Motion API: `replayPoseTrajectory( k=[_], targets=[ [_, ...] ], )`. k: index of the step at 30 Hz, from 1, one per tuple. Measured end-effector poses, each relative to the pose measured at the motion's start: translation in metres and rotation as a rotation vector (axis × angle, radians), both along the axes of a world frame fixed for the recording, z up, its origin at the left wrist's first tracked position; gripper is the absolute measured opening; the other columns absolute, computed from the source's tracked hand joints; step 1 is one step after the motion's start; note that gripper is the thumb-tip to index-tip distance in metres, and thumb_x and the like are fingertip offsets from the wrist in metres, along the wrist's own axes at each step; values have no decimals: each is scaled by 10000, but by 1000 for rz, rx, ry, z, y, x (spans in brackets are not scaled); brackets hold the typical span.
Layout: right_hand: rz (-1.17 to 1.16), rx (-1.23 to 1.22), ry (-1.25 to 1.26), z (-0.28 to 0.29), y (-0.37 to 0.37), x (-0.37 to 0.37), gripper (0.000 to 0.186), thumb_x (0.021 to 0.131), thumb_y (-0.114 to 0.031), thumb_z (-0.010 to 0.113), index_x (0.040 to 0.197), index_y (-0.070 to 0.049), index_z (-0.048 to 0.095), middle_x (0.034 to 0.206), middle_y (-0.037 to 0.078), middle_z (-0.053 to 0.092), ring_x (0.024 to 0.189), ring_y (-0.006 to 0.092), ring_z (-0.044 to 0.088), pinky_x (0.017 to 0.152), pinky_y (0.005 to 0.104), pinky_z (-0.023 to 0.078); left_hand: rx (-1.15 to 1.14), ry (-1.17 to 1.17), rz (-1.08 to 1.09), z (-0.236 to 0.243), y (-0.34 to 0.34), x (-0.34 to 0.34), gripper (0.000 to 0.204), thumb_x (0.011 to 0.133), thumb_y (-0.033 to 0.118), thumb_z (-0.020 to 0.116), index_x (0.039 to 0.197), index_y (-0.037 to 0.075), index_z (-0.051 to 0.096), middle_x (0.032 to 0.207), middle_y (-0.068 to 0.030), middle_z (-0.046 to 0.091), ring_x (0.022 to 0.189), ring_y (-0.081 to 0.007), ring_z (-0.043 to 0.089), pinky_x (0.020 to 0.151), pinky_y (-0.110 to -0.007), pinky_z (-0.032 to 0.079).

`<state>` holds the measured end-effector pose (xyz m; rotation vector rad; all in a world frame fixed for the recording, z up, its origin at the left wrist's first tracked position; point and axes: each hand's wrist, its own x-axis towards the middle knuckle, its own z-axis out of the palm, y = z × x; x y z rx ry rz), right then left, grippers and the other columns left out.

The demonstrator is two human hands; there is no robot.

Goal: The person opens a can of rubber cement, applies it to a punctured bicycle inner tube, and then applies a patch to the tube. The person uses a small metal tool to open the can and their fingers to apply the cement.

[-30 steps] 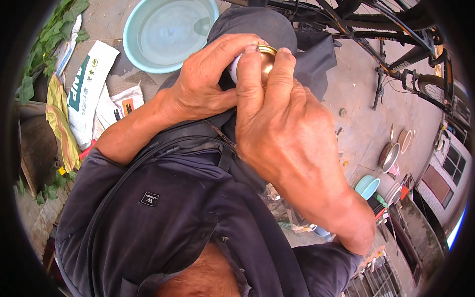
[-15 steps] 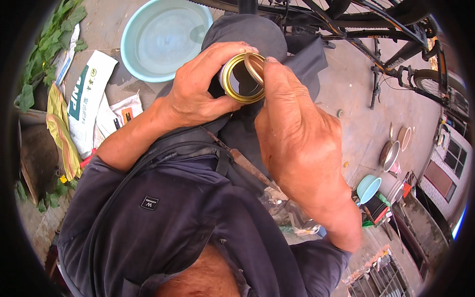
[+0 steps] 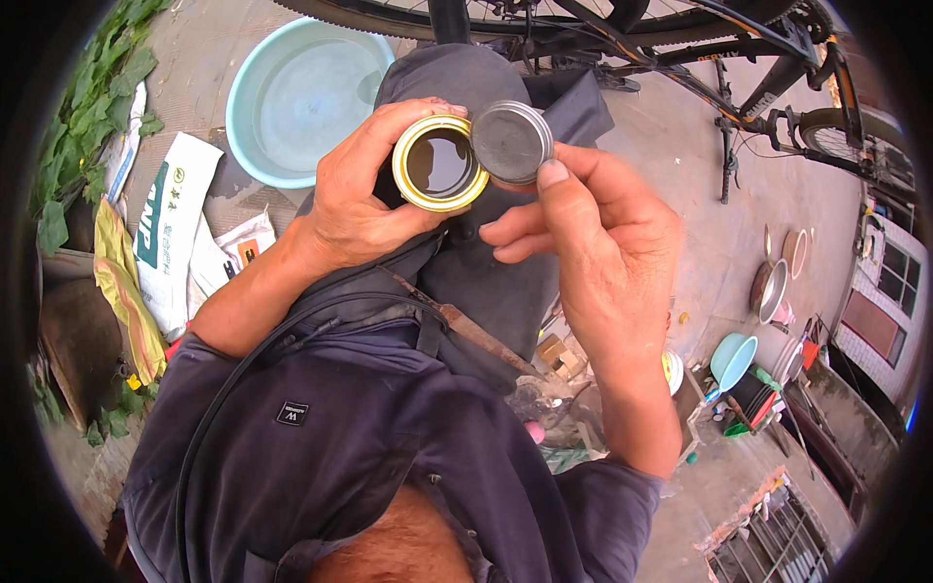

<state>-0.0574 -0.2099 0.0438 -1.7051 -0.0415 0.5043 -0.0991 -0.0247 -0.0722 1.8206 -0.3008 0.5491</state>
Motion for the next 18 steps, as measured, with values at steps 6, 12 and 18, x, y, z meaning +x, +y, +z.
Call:
replayPoseTrajectory(
  k=[6,12,18],
  targets=[
    [-44,145,188,-9,-6,3,297,1007,-140,493,1149,113,560,967,266,699,645,241,705,544,333,611,-19,-2,-18,-2,2,0,688,675,38,866,1280,-36,549,1213,-177,660,1118,-267,656,957,-350,515],
    [-163,256,238,-19,-17,-8,312,1015,-174,496,1135,106,563,921,232,700,590,205,666,495,321,584,-31,33,-43,-6,4,-2,720,678,7,868,1302,-51,515,1236,-182,648,1132,-253,643,972,-352,505],
    [-254,233,248,-33,-40,-35,282,1021,-159,489,1105,94,582,873,198,701,560,183,648,464,304,558,-55,45,-77,-7,5,-3,748,699,-22,853,1335,-66,461,1278,-217,615,1162,-262,626,984,-350,505]
  ],
)
